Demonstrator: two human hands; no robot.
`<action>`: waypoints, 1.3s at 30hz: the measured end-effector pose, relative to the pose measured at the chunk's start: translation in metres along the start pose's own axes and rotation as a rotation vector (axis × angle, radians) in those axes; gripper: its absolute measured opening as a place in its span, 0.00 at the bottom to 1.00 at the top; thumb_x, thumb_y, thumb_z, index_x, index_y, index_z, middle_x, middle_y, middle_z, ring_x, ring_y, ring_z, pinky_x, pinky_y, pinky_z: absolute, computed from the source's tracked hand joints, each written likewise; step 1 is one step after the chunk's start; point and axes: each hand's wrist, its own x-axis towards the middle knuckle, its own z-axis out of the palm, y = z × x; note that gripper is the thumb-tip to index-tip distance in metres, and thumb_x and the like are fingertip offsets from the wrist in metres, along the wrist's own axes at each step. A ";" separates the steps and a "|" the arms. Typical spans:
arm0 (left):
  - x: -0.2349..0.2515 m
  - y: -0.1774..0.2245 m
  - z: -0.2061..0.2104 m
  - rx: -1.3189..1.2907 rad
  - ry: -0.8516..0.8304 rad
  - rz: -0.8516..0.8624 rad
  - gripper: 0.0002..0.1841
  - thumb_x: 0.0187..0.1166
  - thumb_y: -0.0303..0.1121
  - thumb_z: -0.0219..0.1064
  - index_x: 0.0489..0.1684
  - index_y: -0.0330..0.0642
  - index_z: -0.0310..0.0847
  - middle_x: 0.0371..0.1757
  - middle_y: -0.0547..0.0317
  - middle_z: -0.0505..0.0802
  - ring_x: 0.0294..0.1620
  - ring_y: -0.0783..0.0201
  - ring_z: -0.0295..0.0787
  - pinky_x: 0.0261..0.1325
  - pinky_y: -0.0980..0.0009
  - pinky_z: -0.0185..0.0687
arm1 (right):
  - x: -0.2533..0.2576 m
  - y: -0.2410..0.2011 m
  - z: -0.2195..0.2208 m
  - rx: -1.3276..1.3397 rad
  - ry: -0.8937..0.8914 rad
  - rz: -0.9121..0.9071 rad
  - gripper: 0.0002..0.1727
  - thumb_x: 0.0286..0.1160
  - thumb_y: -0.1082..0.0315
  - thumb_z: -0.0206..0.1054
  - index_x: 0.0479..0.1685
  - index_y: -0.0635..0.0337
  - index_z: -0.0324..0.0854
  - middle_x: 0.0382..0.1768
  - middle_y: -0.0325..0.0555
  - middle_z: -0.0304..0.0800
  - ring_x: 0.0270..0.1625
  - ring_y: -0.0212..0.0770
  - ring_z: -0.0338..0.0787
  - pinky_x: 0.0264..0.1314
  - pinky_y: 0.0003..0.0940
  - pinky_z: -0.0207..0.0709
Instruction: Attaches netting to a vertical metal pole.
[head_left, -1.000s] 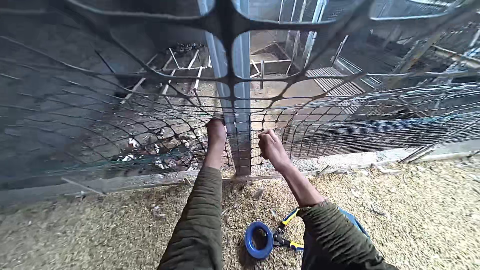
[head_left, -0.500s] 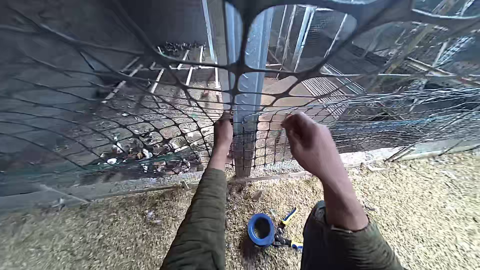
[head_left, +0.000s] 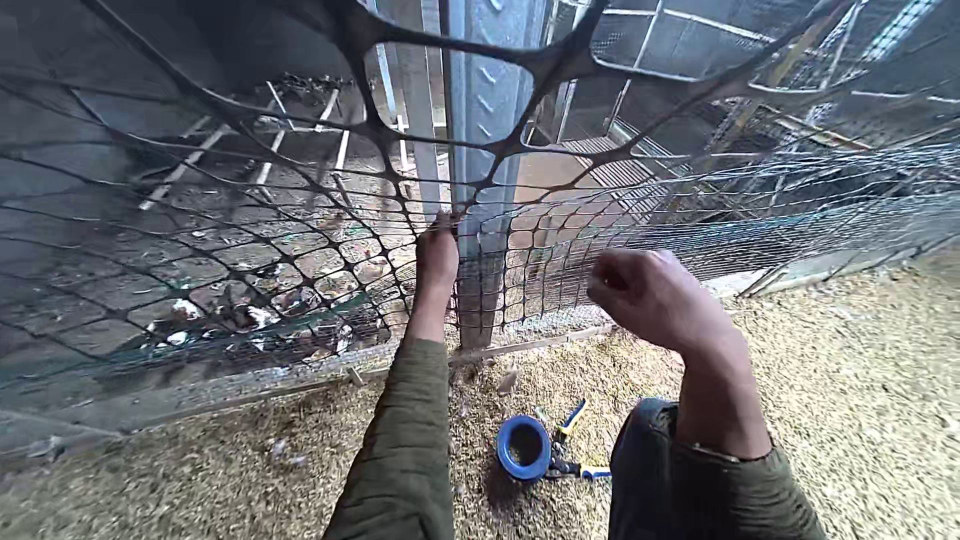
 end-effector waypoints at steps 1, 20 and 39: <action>0.000 0.000 0.000 0.003 0.010 0.011 0.30 0.96 0.48 0.40 0.56 0.31 0.86 0.54 0.38 0.91 0.59 0.49 0.86 0.65 0.44 0.76 | -0.004 0.003 -0.003 -0.001 0.019 -0.009 0.09 0.77 0.64 0.67 0.30 0.56 0.85 0.19 0.37 0.79 0.23 0.35 0.78 0.29 0.41 0.71; 0.002 -0.002 0.004 -0.023 0.071 -0.001 0.32 0.95 0.50 0.42 0.44 0.31 0.86 0.45 0.43 0.90 0.51 0.53 0.86 0.58 0.46 0.78 | 0.023 0.018 0.019 0.141 0.125 0.015 0.08 0.78 0.67 0.68 0.32 0.58 0.86 0.19 0.38 0.79 0.23 0.35 0.78 0.29 0.39 0.72; 0.005 -0.003 0.000 -0.003 0.066 0.000 0.32 0.95 0.52 0.42 0.42 0.31 0.85 0.43 0.44 0.90 0.49 0.55 0.86 0.57 0.48 0.78 | 0.065 0.018 0.075 0.234 0.247 0.130 0.11 0.81 0.67 0.65 0.45 0.67 0.86 0.31 0.54 0.89 0.36 0.53 0.90 0.43 0.56 0.82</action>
